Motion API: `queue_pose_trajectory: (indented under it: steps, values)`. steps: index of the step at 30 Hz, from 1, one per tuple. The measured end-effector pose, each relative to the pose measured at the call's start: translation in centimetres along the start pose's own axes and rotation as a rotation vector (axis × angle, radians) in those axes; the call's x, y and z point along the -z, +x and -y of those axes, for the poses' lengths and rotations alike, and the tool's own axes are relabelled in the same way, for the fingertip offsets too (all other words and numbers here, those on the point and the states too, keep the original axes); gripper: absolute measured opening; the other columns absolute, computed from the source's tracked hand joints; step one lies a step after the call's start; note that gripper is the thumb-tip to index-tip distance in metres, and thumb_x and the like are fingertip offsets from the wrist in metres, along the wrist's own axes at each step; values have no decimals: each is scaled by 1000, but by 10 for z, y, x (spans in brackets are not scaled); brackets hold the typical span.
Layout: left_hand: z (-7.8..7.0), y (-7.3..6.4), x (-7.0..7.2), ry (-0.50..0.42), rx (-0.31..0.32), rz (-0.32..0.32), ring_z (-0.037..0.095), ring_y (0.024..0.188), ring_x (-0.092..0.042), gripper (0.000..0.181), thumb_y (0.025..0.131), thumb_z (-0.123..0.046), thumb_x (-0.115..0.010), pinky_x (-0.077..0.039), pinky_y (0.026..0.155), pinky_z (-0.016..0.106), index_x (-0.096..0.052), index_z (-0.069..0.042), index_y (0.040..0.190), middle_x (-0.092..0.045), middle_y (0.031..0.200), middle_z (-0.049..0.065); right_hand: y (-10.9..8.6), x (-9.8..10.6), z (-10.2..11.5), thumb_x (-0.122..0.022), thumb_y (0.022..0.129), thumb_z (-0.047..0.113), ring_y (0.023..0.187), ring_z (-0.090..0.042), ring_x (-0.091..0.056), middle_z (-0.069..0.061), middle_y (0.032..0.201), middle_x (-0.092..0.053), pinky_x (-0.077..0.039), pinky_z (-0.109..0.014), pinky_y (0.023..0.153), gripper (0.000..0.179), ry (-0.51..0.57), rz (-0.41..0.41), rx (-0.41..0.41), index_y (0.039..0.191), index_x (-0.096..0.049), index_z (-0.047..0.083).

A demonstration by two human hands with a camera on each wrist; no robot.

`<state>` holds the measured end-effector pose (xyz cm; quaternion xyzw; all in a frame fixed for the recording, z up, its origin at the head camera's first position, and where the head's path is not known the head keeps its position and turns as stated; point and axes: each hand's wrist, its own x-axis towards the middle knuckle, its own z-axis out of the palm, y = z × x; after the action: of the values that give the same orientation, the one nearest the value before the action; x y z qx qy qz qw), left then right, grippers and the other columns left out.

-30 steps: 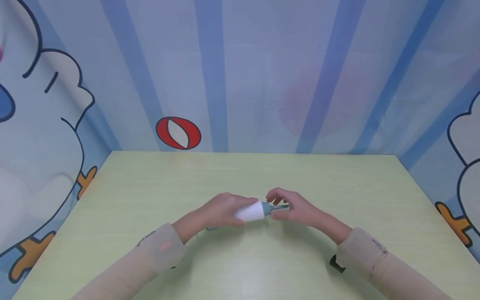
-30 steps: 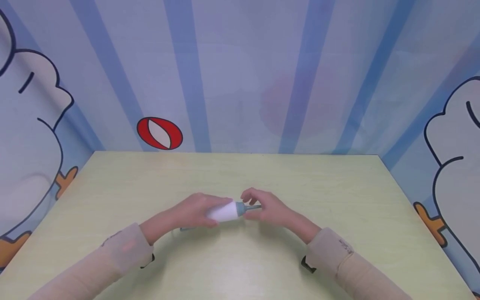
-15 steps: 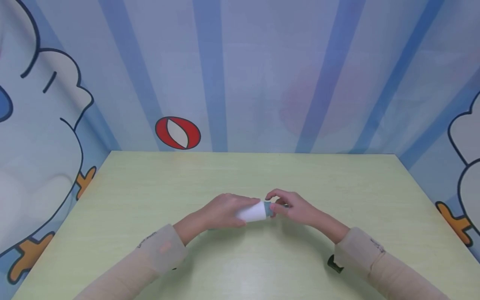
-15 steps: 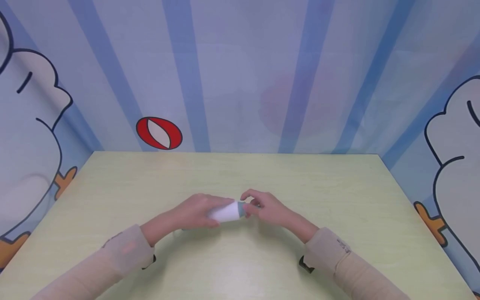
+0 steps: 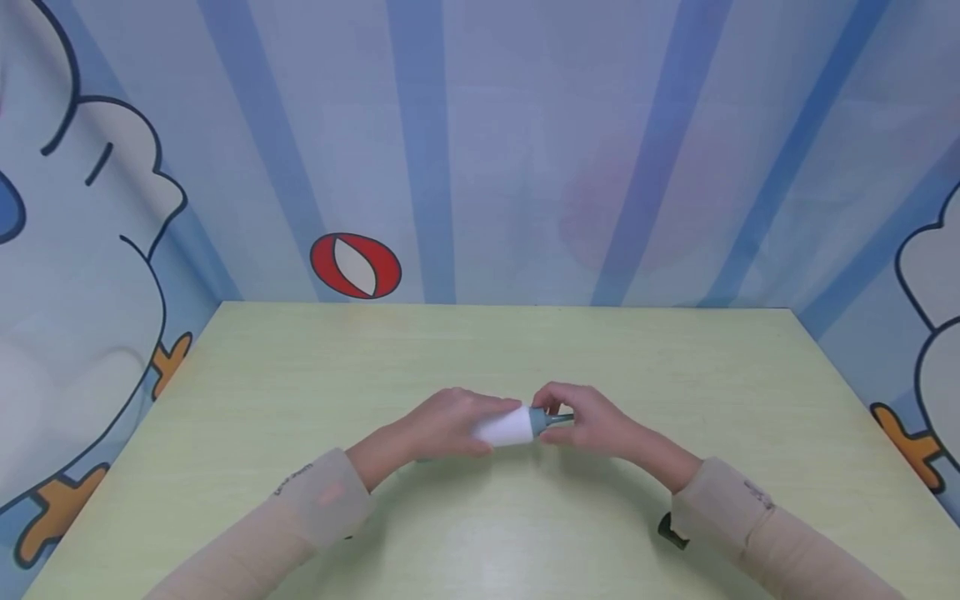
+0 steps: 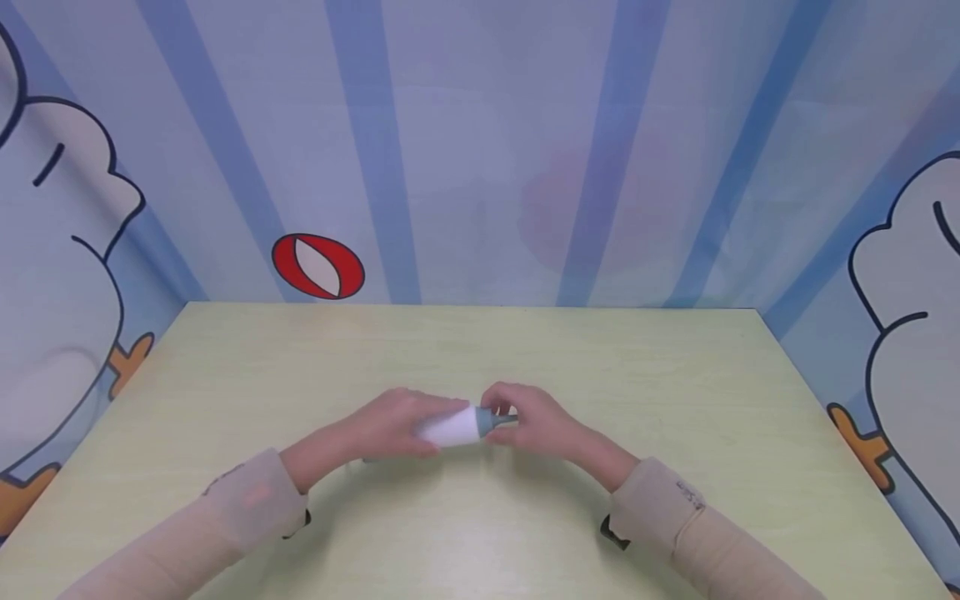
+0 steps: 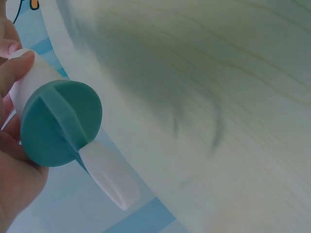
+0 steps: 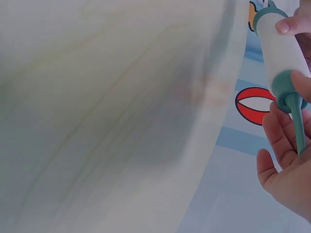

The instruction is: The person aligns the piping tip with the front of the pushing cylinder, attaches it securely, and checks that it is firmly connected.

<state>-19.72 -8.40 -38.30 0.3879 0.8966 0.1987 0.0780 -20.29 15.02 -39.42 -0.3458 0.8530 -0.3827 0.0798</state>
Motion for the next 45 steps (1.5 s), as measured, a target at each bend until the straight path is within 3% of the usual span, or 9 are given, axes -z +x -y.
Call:
queue_pose_trajectory:
  steps: [19, 23, 26, 30, 35, 40, 45]
  values:
    - [-4, 0, -9, 103, -40, 15, 14, 93, -60, 58, 74, -21, -70, -47, 77, 28, -48, -17, 128, -58, 120, -1, 0, -9, -8, -68, 74, 9, 70, -12, -46, -5, 80, -59, -39, -25, 64, 20, 154, 31, -130, 91, -59, 3]
    - [-3, 4, -9, 144, -79, 1, 13, 92, -59, 53, 73, -17, -71, -48, 77, 27, -54, -18, 123, -61, 114, -3, 4, -12, -12, -61, 81, 8, 71, -10, -49, -4, 77, -61, -42, -24, 66, 5, 123, -12, -135, 84, -61, 4]
    - [-1, 12, -7, 166, -98, 1, 12, 93, -59, 49, 72, -16, -72, -48, 78, 27, -56, -20, 119, -62, 110, -5, 10, -11, -13, -52, 86, 5, 73, -10, -52, -5, 79, -63, -44, -24, 67, 11, 80, -46, -119, 81, -62, 6]
    - [3, 23, -2, 170, -39, 23, 13, 97, -58, 52, 72, -17, -72, -47, 81, 29, -54, -20, 121, -61, 113, -4, 18, -6, -12, -50, 87, 6, 76, -13, -52, -5, 85, -64, -44, -25, 64, 12, 22, -69, -133, 86, -62, 8]
    - [15, 34, 4, 181, 54, 8, 17, 101, -57, 54, 72, -17, -72, -46, 85, 34, -53, -18, 122, -60, 115, 1, 27, 1, -17, -57, 85, 13, 79, -14, -55, -3, 89, -63, -44, -25, 63, 10, -27, -82, -160, 93, -61, 10]
    - [29, 45, 7, 181, 70, -5, 19, 99, -57, 51, 72, -17, -72, -46, 84, 36, -54, -17, 121, -61, 113, 3, 37, 3, -24, -65, 79, 12, 86, -18, -57, -5, 95, -63, -46, -30, 72, 23, -86, -64, -156, 100, -58, 8]
    - [40, 56, 8, 191, 90, 13, 18, 95, -58, 48, 73, -16, -71, -46, 83, 35, -57, -18, 118, -62, 111, 1, 51, 2, -33, -66, 77, 15, 87, -17, -57, -5, 94, -63, -45, -33, 75, 24, -118, -62, -222, 99, -58, 9]
